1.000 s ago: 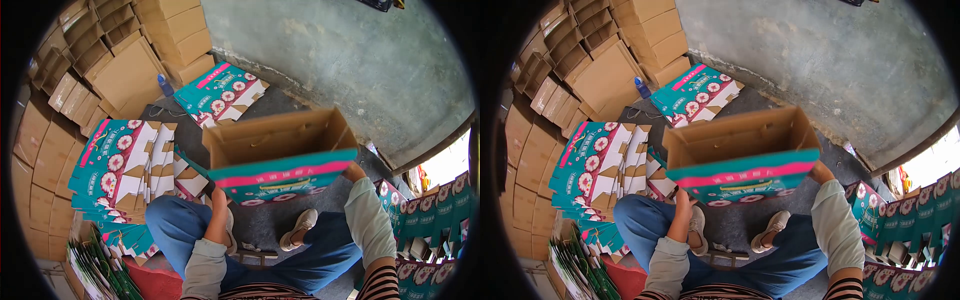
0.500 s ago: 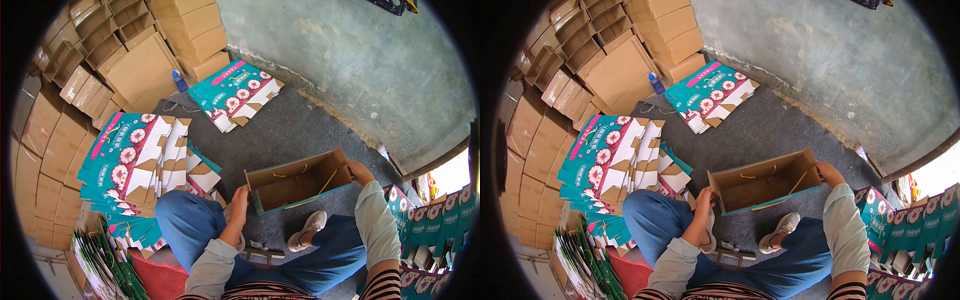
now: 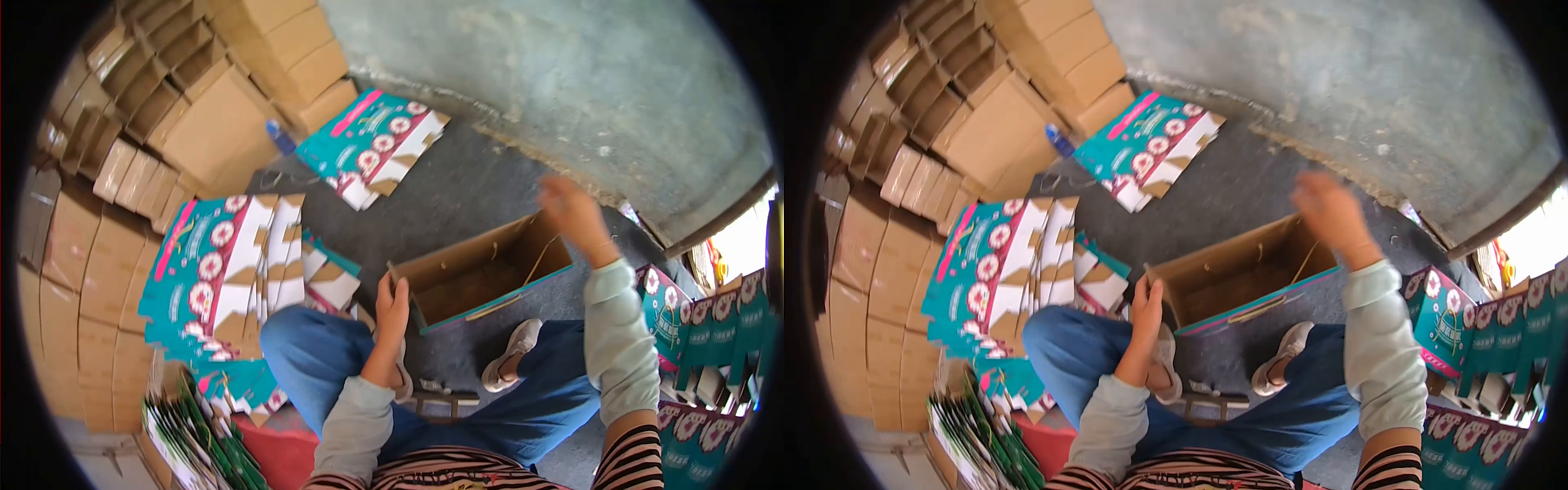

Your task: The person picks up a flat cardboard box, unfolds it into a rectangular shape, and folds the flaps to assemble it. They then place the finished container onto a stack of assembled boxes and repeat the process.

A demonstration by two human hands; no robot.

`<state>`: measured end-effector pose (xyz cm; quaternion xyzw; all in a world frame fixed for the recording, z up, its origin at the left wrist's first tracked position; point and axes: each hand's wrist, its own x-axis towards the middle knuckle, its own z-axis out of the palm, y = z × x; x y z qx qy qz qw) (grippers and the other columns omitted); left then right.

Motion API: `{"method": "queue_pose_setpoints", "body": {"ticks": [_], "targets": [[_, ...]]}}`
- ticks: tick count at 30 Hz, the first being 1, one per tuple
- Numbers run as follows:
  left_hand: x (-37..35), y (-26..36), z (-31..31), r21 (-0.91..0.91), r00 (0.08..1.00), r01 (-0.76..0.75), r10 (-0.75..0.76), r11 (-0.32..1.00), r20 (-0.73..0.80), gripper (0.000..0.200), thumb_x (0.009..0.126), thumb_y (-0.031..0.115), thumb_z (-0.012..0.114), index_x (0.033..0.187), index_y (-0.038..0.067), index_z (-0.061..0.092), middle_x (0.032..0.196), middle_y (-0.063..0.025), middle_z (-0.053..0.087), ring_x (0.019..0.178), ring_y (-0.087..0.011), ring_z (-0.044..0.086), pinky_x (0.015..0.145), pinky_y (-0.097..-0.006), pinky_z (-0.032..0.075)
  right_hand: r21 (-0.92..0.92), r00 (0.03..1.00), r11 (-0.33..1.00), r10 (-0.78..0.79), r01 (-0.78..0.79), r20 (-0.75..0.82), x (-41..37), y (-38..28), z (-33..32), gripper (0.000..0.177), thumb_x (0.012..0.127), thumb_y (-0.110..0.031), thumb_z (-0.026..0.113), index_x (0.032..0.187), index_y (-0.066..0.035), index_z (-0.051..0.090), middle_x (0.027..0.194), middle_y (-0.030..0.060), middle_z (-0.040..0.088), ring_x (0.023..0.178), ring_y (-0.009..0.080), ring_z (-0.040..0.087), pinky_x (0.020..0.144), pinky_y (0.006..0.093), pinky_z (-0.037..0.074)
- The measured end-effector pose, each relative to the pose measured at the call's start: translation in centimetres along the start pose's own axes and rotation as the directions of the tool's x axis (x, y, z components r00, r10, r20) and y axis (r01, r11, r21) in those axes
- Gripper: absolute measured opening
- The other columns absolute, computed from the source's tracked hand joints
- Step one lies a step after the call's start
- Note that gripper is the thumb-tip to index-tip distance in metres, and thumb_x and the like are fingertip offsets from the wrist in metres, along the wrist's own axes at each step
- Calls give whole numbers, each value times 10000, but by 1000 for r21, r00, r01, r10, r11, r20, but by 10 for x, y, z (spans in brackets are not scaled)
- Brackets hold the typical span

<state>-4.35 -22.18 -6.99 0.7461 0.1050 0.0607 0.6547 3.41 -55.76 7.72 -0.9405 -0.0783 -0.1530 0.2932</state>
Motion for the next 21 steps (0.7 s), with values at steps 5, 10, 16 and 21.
{"method": "queue_pose_setpoints", "body": {"ticks": [5, 10, 16, 21], "targets": [[-1, 14, 1, 234, 1000, -4, 7, 972, -12, 442, 946, 248, 460, 1283, -37, 446, 1208, -210, 555, 1127, -301, 543, 968, -365, 395, -287, 876, 841, -375, 459, 302, -7, 3, 66, 444, 760, -318, 701, 1138, -111, 594, 1149, 90, 580, 1132, 288, 511, 937, 406, 423], [-6, 10, -1, 305, 1000, -29, 26, 952, 15, 425, 966, 248, 396, 1283, -32, 439, 1200, -233, 547, 1135, -363, 518, 966, -396, 385, -324, 842, 876, -152, 358, 518, 4, 11, 98, 272, 870, -374, 574, 939, -119, 639, 906, 71, 638, 906, 279, 615, 773, 415, 469], [-27, 41, 19, 505, 977, -203, 207, 839, 48, 418, 979, 272, 378, 1232, -41, 493, 1181, -248, 554, 1124, -378, 514, 955, -414, 392, -391, 913, 854, -205, 343, 353, 9, 15, 111, 301, 902, -383, 522, 849, -108, 634, 818, 72, 648, 828, 282, 636, 725, 410, 477], [-21, 44, 28, 619, 961, -158, -23, 769, 274, 475, 950, 367, 428, 1100, -54, 587, 1178, -263, 555, 1141, -396, 494, 972, -428, 388, -358, 879, 836, -267, 415, 395, 6, 20, 106, 294, 878, -391, 553, 870, -106, 625, 837, 89, 646, 829, 286, 635, 747, 410, 481]]}}
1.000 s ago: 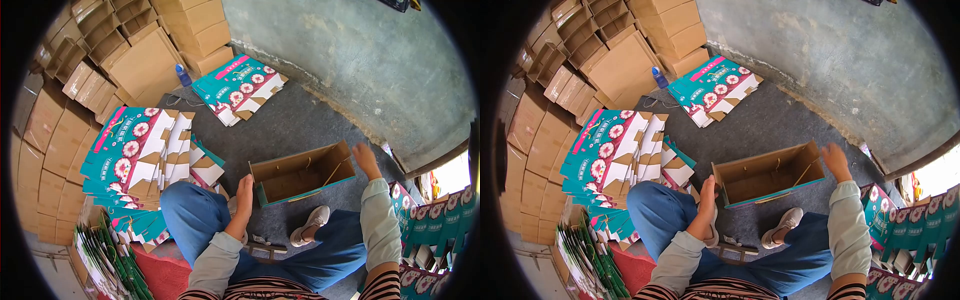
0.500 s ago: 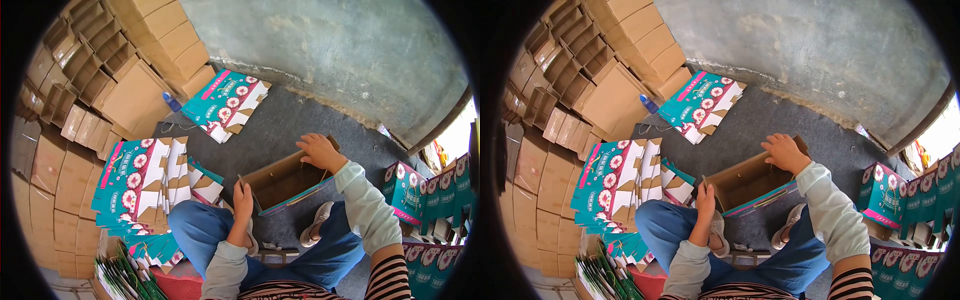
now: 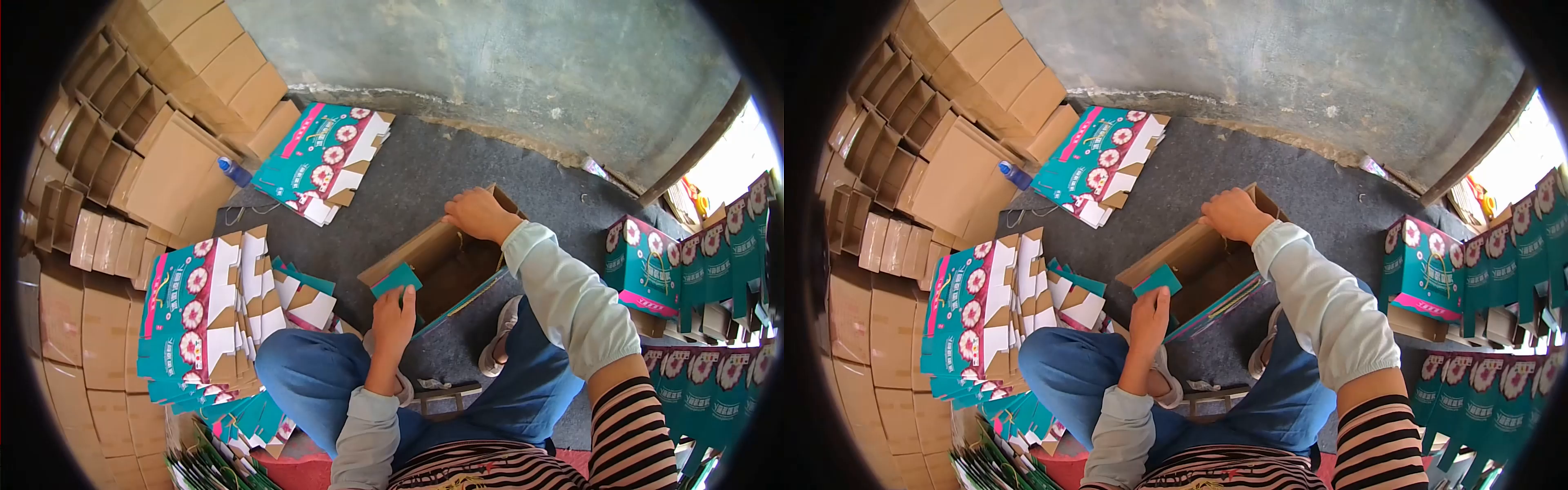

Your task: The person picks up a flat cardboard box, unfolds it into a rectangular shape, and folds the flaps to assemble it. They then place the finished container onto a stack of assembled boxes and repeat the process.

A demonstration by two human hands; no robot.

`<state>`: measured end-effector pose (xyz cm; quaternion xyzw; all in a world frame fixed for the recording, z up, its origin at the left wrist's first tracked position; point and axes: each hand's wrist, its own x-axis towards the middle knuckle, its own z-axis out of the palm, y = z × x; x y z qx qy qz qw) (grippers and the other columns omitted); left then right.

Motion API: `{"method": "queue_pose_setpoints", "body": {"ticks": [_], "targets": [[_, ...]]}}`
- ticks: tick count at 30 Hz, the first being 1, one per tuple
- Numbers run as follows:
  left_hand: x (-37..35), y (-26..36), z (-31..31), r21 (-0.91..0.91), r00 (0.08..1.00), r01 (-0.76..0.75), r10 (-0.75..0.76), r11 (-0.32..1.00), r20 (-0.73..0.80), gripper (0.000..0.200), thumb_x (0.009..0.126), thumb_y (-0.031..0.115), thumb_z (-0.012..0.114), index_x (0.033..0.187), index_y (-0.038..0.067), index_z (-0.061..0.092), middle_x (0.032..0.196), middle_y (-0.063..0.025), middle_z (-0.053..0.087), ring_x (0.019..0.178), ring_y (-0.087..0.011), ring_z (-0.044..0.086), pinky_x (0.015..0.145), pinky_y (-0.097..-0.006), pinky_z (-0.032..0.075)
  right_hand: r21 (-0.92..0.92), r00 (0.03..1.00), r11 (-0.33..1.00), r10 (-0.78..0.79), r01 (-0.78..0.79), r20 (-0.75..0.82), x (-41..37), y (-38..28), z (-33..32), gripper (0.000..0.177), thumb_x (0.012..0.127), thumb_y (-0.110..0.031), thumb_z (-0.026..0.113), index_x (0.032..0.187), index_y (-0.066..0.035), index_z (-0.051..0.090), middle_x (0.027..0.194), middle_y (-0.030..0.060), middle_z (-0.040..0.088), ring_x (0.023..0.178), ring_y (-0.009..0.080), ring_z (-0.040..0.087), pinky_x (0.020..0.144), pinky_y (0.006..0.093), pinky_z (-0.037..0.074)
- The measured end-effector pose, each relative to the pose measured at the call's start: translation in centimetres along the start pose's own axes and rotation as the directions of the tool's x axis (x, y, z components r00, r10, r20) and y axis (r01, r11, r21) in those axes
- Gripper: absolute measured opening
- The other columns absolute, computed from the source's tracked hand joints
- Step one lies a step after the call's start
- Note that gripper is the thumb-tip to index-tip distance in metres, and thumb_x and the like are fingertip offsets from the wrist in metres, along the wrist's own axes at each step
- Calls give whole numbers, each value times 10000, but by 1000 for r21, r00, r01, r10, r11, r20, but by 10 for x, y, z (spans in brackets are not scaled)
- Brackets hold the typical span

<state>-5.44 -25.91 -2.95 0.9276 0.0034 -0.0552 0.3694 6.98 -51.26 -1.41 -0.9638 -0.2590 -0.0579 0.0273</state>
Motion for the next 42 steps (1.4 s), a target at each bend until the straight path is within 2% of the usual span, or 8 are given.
{"method": "queue_pose_setpoints", "body": {"ticks": [4, 7, 10, 15, 20, 29, 36, 42], "targets": [[2, -8, 3, 84, 999, -32, 32, 996, 4, 509, 899, 391, 506, 1137, -54, 569, 1212, -282, 526, 1163, -413, 474, 995, -441, 373, -99, 985, 985, 126, -138, -116, -13, 19, -22, 291, 829, -372, 621, 919, -95, 611, 891, 114, 655, 857, 309, 638, 776, 428, 489], [4, -15, 7, -10, 998, -57, 57, 998, -39, 549, 874, 324, 539, 1274, -45, 463, 1284, -294, 465, 1187, -417, 459, 1007, -438, 365, 100, 843, 837, 535, -537, 51, -29, 34, -37, 310, 799, -342, 649, 943, -73, 595, 941, 153, 660, 903, 349, 631, 789, 447, 493], [3, -8, 5, -90, 996, -76, 71, 993, -57, 641, 862, 247, 538, 1396, -14, 299, 1338, -299, 405, 1208, -424, 442, 1014, -443, 361, 200, 743, 717, 659, -667, 116, -37, 40, -32, 290, 820, -308, 608, 961, -55, 609, 971, 171, 659, 936, 374, 620, 791, 452, 496], [3, -8, 3, -95, 997, -80, 78, 992, -25, 684, 856, 191, 511, 1442, 15, 205, 1351, -302, 391, 1227, -431, 426, 1017, -442, 362, 145, 883, 922, 286, -360, 373, -43, 38, -3, 224, 830, -227, 540, 928, -83, 682, 942, 157, 671, 926, 359, 631, 762, 443, 506], [2, -8, -1, -161, 998, -53, 58, 986, 30, 661, 855, 158, 477, 1442, 14, 209, 1365, -300, 384, 1255, -426, 403, 1034, -435, 346, -41, 791, 990, 130, -132, 599, -37, 24, 8, 273, 834, -199, 501, 1054, -139, 651, 948, 155, 660, 915, 360, 622, 793, 461, 489], [-2, -35, 3, -335, 998, 38, -18, 942, 63, 554, 880, 211, 430, 1383, -2, 336, 1313, -290, 458, 1207, -398, 470, 1006, -401, 366, 182, 896, 933, 224, -311, 383, -55, 51, -12, 230, 819, -183, 550, 1002, -102, 663, 1011, 143, 661, 967, 355, 616, 808, 446, 494], [-2, -30, 4, -260, 997, 56, -39, 964, 69, 457, 888, 259, 453, 1243, -26, 494, 1217, -268, 540, 1146, -379, 518, 982, -389, 386, -260, 887, 962, 193, -86, 420, -43, 0, -36, 164, 791, -156, 572, 749, -52, 693, 866, 141, 684, 803, 300, 673, 652, 451, 527], [-6, -34, 4, -289, 999, 39, -37, 957, 10, 467, 911, 326, 463, 1187, -44, 533, 1190, -273, 552, 1119, -393, 529, 966, -401, 395, 196, 931, 964, 104, -181, 351, -61, 29, 11, 210, 833, -217, 526, 891, -73, 668, 931, 176, 655, 934, 345, 623, 801, 456, 493]]}}
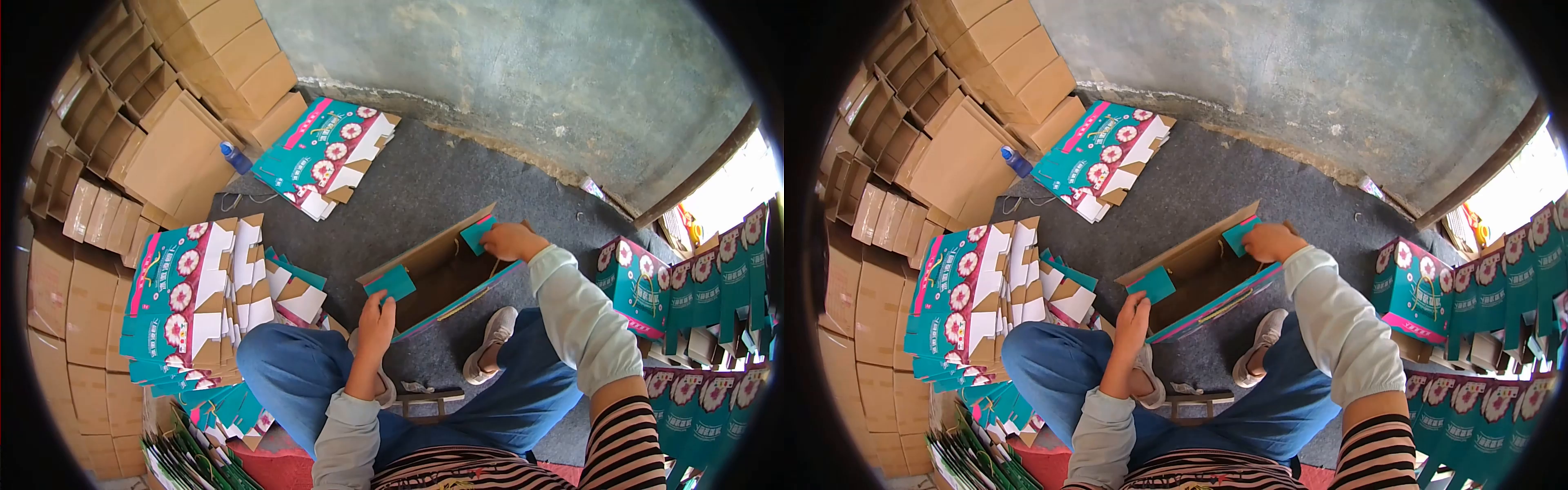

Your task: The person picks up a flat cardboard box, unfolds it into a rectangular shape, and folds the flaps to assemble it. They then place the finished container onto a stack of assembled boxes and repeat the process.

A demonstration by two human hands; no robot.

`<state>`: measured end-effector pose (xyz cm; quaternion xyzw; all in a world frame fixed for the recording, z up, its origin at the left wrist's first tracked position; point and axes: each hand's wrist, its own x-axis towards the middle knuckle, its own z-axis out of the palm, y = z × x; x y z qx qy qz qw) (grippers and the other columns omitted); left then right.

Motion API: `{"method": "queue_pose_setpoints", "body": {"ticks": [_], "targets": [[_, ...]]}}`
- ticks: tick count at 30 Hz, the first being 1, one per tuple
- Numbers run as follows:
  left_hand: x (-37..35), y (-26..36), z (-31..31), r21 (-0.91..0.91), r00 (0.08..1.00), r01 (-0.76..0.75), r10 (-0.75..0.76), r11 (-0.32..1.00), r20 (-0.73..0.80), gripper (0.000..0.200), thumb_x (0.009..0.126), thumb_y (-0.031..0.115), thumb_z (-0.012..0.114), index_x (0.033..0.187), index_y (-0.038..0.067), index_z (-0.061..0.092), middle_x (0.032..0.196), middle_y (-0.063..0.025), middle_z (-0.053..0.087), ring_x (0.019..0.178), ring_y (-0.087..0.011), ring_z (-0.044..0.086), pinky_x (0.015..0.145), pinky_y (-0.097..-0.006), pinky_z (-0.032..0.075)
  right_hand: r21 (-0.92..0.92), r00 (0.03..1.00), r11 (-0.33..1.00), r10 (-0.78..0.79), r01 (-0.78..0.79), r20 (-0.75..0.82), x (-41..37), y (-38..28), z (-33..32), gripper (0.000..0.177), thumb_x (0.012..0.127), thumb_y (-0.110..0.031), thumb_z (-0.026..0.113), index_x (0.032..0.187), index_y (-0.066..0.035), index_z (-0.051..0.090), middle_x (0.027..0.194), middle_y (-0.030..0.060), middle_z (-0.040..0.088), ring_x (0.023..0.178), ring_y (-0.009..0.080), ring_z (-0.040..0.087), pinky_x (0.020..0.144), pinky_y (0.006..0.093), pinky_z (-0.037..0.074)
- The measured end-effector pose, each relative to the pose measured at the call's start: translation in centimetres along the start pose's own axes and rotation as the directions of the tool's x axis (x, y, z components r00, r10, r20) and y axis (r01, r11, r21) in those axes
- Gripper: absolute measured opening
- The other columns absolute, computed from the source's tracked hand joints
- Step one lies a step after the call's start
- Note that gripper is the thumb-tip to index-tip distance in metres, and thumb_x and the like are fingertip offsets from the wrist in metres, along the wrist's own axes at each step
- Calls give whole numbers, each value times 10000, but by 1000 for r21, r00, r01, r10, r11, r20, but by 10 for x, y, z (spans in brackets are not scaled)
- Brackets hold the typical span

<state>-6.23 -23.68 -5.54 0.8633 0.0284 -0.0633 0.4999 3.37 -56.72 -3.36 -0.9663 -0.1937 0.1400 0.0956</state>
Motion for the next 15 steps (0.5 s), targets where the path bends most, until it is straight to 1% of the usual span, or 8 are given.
{"method": "queue_pose_setpoints", "body": {"ticks": [1, 2, 3, 4, 5, 8, 11, 15], "targets": [[0, -4, 0, 2, 1000, -2, 2, 1000, -12, 475, 916, 343, 464, 1174, -48, 542, 1183, -276, 555, 1114, -397, 532, 962, -403, 398, 43, 1000, 999, -11, 11, -15, 1, 11, -1, 224, 837, -233, 520, 902, -73, 662, 946, 184, 651, 954, 353, 612, 830, 459, 482], [-1, -1, -2, 21, 1000, -6, 6, 1000, 5, 486, 919, 359, 462, 1164, -52, 548, 1176, -279, 557, 1112, -400, 531, 960, -405, 398, 27, 999, 1000, -12, 11, 33, 8, 29, 4, 354, 915, -379, 481, 1084, -113, 643, 974, 202, 636, 931, 361, 602, 819, 428, 477], [-2, 5, -5, 41, 1000, -12, 11, 999, 25, 499, 923, 376, 461, 1154, -57, 554, 1168, -283, 559, 1110, -403, 530, 959, -407, 398, 294, 992, 947, 124, -128, 32, 13, 36, 6, 431, 910, -449, 465, 1146, -117, 609, 1022, 207, 624, 966, 354, 594, 843, 428, 467], [-2, 9, -6, 60, 999, -22, 20, 998, 45, 513, 926, 392, 459, 1143, -61, 560, 1160, -286, 561, 1109, -405, 529, 957, -408, 399, 535, 964, 807, 257, -250, 63, 18, 43, 7, 515, 904, -518, 449, 1208, -121, 575, 1070, 212, 612, 1001, 347, 586, 867, 428, 457], [-1, 8, -7, 82, 998, -22, 17, 996, 61, 519, 927, 398, 459, 1139, -64, 562, 1151, -288, 565, 1106, -407, 529, 956, -409, 399, 730, 920, 593, 373, -340, 125, 18, 48, 7, 602, 899, -587, 432, 1270, -125, 540, 1118, 218, 600, 1035, 341, 578, 892, 428, 447], [4, 9, -6, 122, 996, -29, 18, 992, 85, 531, 928, 408, 459, 1134, -70, 564, 1125, -290, 575, 1096, -411, 532, 952, -413, 401, 883, 811, 184, 508, -432, 290, -2, 21, -29, 850, 819, -742, 410, 1394, -117, 388, 1282, 226, 492, 1154, 330, 509, 950, 459, 403], [2, 5, -6, 102, 998, -29, 23, 994, 57, 516, 928, 396, 460, 1136, -66, 561, 1098, -284, 586, 1073, -404, 547, 937, -413, 409, 838, 835, 283, 453, -467, 312, 0, 10, -40, 926, 777, -710, 519, 1444, -116, 275, 1381, 178, 410, 1210, 354, 453, 971, 530, 342], [-10, 4, -9, 22, 1000, 9, -8, 1000, -16, 435, 937, 334, 446, 1113, -49, 557, 1055, -260, 603, 1009, -373, 580, 881, -399, 436, 805, 856, 367, 416, -467, 307, 6, 19, -29, 883, 777, -604, 605, 1440, -122, 278, 1368, 173, 426, 1211, 322, 462, 980, 525, 334]]}}
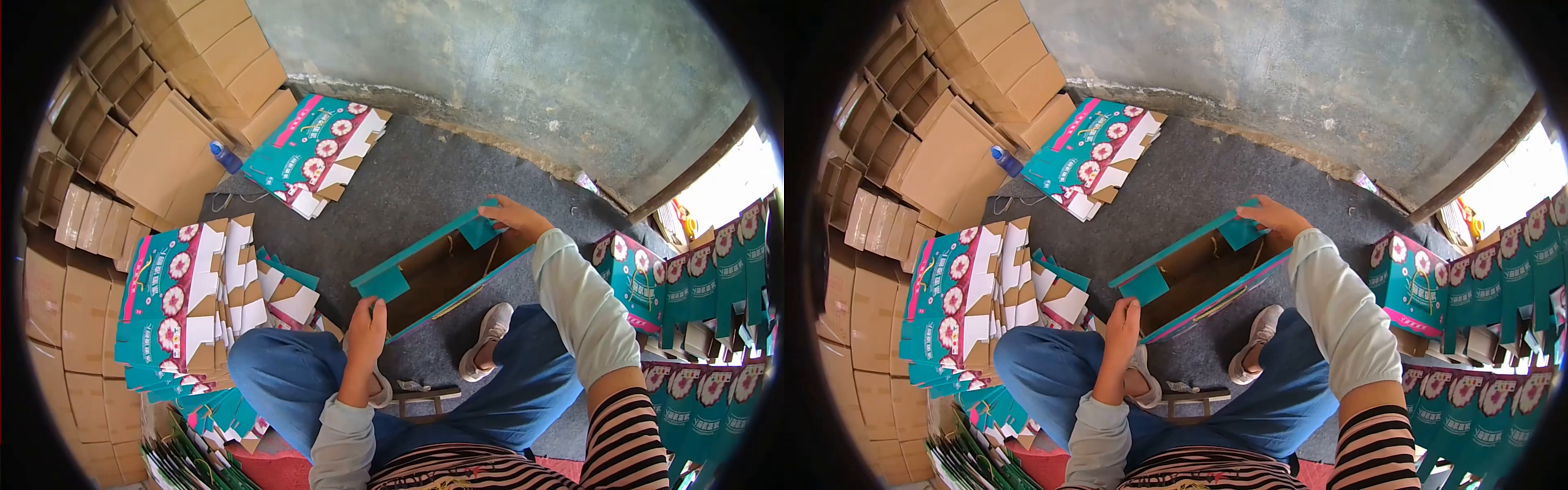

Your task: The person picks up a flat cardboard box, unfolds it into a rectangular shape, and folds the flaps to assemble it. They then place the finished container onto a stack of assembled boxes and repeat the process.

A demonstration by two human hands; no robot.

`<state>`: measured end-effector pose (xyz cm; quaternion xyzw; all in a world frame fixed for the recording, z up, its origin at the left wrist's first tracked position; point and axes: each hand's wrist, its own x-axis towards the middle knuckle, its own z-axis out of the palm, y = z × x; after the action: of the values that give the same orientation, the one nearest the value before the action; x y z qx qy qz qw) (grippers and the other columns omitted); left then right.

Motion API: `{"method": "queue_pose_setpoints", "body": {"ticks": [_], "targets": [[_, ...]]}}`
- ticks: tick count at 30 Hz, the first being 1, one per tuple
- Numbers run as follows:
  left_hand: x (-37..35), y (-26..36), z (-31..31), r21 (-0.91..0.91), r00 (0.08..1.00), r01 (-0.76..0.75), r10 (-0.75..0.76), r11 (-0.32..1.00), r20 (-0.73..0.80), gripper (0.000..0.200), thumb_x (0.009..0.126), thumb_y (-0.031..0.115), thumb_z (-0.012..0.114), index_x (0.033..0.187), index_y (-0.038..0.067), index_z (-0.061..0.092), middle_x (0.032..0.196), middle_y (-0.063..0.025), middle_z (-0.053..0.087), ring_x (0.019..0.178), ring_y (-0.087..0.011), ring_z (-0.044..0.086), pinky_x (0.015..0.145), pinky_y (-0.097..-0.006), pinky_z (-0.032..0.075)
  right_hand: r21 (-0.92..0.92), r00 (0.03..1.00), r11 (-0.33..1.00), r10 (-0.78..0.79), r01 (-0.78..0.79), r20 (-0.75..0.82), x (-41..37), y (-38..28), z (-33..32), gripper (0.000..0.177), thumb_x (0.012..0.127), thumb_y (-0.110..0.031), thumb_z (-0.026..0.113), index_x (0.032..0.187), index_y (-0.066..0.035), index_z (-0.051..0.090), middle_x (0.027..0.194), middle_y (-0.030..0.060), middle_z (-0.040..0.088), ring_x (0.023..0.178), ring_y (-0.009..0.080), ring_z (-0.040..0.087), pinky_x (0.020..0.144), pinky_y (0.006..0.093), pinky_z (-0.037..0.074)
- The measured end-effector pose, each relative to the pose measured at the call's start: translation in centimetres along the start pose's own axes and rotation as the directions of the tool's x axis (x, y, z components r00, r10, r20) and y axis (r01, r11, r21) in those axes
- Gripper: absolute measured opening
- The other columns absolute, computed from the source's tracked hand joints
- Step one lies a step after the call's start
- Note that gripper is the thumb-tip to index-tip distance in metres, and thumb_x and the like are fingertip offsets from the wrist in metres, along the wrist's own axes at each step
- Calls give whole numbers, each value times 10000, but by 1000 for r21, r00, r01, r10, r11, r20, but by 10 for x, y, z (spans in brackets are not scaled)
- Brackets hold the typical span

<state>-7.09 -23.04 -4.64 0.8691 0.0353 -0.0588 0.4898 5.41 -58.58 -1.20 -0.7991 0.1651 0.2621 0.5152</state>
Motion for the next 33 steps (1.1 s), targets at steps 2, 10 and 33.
{"method": "queue_pose_setpoints", "body": {"ticks": [2, 10, 33], "targets": [[-6, -1, -8, -22, 999, 24, -25, 999, -33, 389, 942, 295, 434, 1100, -38, 555, 1035, -245, 610, 977, -355, 592, 855, -390, 445, -19, 998, 1000, -17, 18, 54, 11, 13, -8, 867, 765, -536, 656, 1435, -121, 294, 1361, 163, 437, 1215, 303, 463, 976, 538, 338], [-14, -10, -20, -38, 995, -19, 16, 999, -97, 323, 948, 239, 438, 1113, -13, 553, 997, -199, 614, 894, -311, 606, 829, -369, 456, -776, 966, 601, -254, 191, 42, 3, 13, 8, 713, 693, -294, 782, 1282, -51, 462, 1242, 184, 520, 1175, 348, 505, 950, 427, 428], [12, -16, 8, 567, 977, -195, 112, 800, 179, 822, 733, 375, 750, 1395, 82, 360, 1477, -230, 231, 1154, -431, 507, 875, -436, 489, -858, 932, 514, -309, -3, -188, -11, -3, -21, 490, 784, -494, 643, 950, -33, 626, 971, 175, 640, 873, 304, 649, 713, 407, 517]]}}
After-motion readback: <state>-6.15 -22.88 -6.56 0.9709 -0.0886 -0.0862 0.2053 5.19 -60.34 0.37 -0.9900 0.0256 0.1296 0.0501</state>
